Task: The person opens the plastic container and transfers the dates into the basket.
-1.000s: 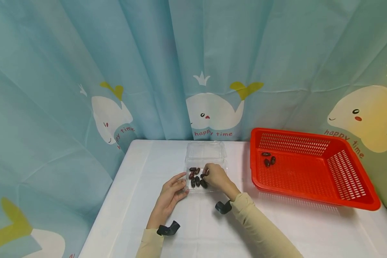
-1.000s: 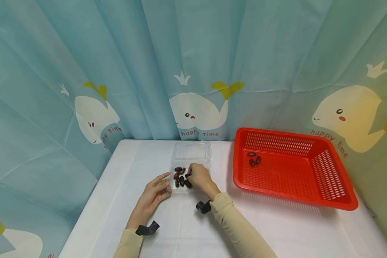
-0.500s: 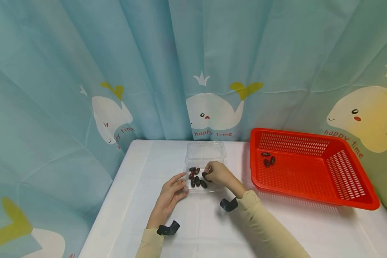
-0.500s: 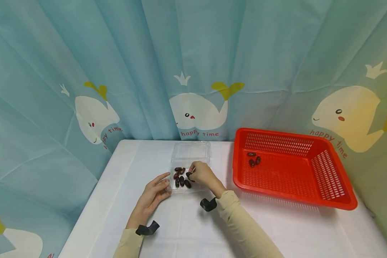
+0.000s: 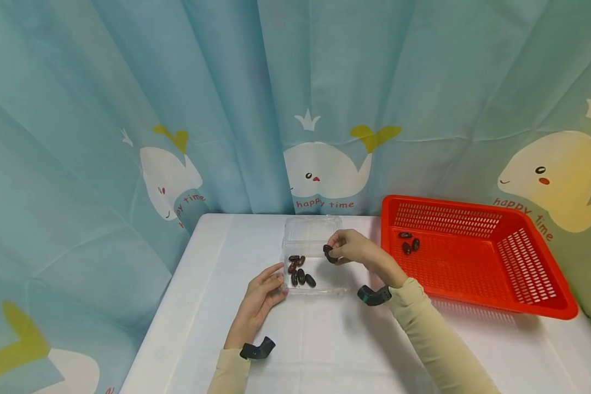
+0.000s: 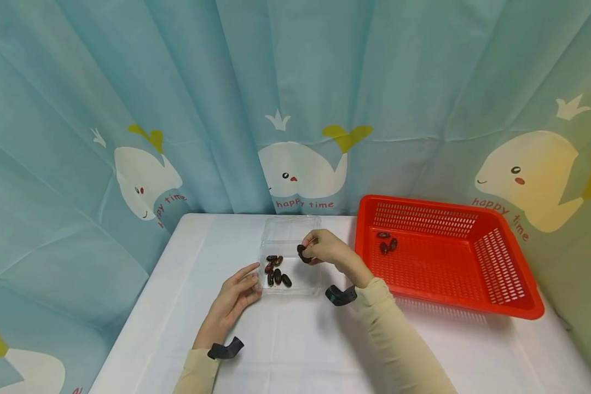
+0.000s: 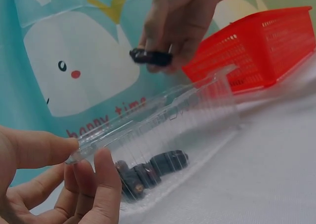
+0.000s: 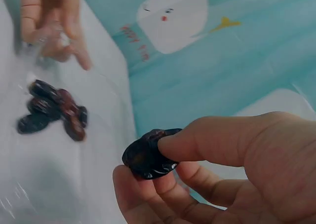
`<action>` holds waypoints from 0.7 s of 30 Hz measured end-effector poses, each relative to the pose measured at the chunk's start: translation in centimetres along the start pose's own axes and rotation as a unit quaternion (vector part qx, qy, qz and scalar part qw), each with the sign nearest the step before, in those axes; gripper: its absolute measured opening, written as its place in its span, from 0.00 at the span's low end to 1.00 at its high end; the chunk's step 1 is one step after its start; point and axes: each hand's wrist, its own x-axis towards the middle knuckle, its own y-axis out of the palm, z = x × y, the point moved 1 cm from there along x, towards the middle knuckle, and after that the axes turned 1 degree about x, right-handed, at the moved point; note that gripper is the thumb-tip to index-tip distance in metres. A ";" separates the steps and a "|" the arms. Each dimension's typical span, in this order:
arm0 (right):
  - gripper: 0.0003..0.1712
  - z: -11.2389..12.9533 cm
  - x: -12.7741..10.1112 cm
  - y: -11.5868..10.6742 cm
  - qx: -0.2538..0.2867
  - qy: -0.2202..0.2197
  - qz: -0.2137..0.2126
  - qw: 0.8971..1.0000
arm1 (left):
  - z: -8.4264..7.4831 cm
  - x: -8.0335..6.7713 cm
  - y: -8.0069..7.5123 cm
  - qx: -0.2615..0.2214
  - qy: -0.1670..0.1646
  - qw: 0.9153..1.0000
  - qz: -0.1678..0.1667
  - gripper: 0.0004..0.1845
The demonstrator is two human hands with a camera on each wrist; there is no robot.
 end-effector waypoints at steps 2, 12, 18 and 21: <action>0.11 0.1 -0.3 -1.2 0.011 0.000 0.008 1.000 | 0.0 0.0 0.0 -0.001 0.001 1.000 -0.002 0.27; 0.13 -0.8 -1.9 -6.2 0.088 0.011 0.014 0.996 | 0.5 0.3 -0.3 -0.001 0.012 1.000 0.000 0.26; 0.14 -1.6 -2.7 -8.6 0.132 0.020 0.010 0.991 | 1.0 0.5 -0.6 -0.008 0.026 0.999 0.017 0.29; 0.15 -2.1 -3.2 -9.9 0.147 0.023 0.007 0.989 | 1.2 0.7 -0.7 -0.020 0.033 0.999 0.023 0.29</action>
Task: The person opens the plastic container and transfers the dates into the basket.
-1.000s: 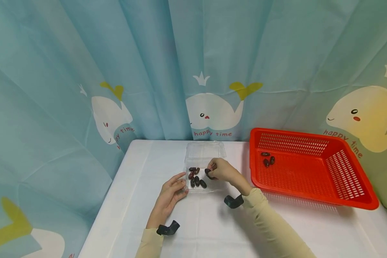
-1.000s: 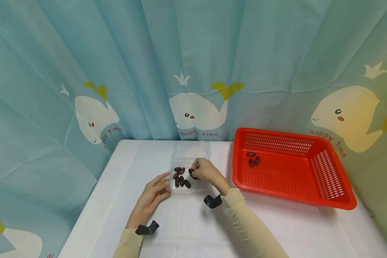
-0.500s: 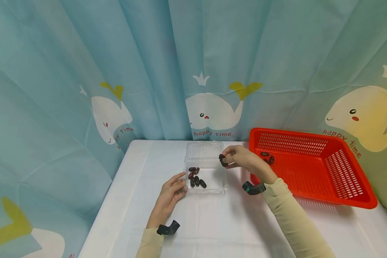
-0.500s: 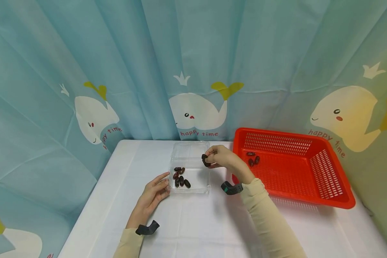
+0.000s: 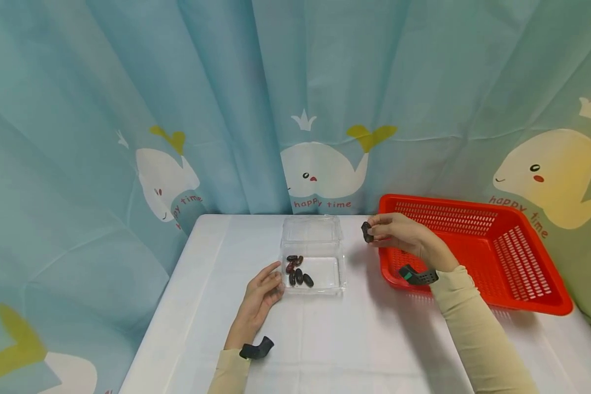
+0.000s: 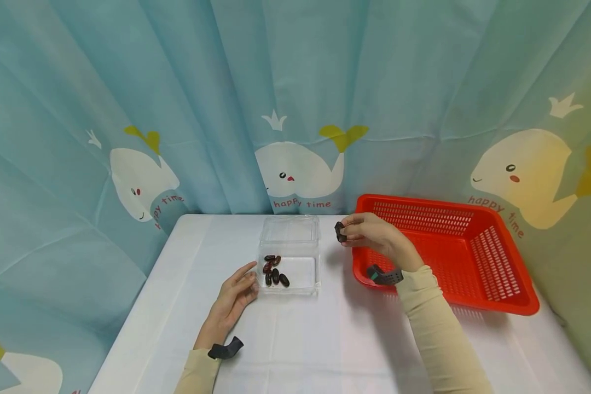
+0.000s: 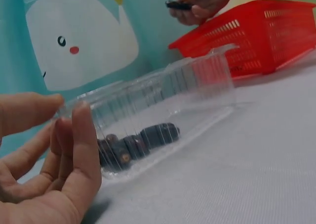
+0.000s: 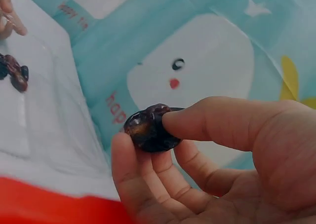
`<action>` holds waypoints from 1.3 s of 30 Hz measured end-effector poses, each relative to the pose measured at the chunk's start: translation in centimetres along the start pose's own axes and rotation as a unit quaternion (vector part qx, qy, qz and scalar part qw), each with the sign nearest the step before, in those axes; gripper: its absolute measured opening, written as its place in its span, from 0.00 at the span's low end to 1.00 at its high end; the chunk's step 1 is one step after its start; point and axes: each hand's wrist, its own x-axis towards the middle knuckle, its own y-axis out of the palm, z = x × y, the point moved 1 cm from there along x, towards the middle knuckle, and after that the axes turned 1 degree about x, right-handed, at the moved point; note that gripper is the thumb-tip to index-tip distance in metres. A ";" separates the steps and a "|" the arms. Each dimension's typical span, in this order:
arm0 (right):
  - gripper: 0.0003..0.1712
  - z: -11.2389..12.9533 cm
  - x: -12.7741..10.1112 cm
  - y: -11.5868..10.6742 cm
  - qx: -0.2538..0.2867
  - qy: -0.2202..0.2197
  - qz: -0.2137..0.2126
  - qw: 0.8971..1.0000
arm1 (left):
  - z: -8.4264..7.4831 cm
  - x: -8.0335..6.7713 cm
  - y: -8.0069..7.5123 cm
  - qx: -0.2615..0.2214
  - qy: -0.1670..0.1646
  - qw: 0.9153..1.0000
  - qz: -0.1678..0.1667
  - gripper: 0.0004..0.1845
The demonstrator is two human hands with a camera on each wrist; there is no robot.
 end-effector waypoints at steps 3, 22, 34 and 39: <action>0.14 -0.1 -0.6 -1.3 0.012 0.000 0.002 1.000 | 0.2 0.1 -0.2 -0.014 0.004 1.000 0.003 0.28; 0.12 -2.9 -2.4 -9.1 0.152 0.052 -0.009 0.987 | 0.0 0.3 -0.4 -0.037 -0.009 0.999 -0.006 0.27; 0.28 -5.7 -4.0 -12.3 -0.006 0.043 -0.051 0.998 | -0.1 0.1 -0.4 -0.018 -0.017 1.000 -0.010 0.27; 0.18 -6.4 -4.0 -13.2 -0.033 0.061 -0.058 0.996 | -0.1 0.1 -0.6 -0.011 -0.010 1.000 -0.001 0.28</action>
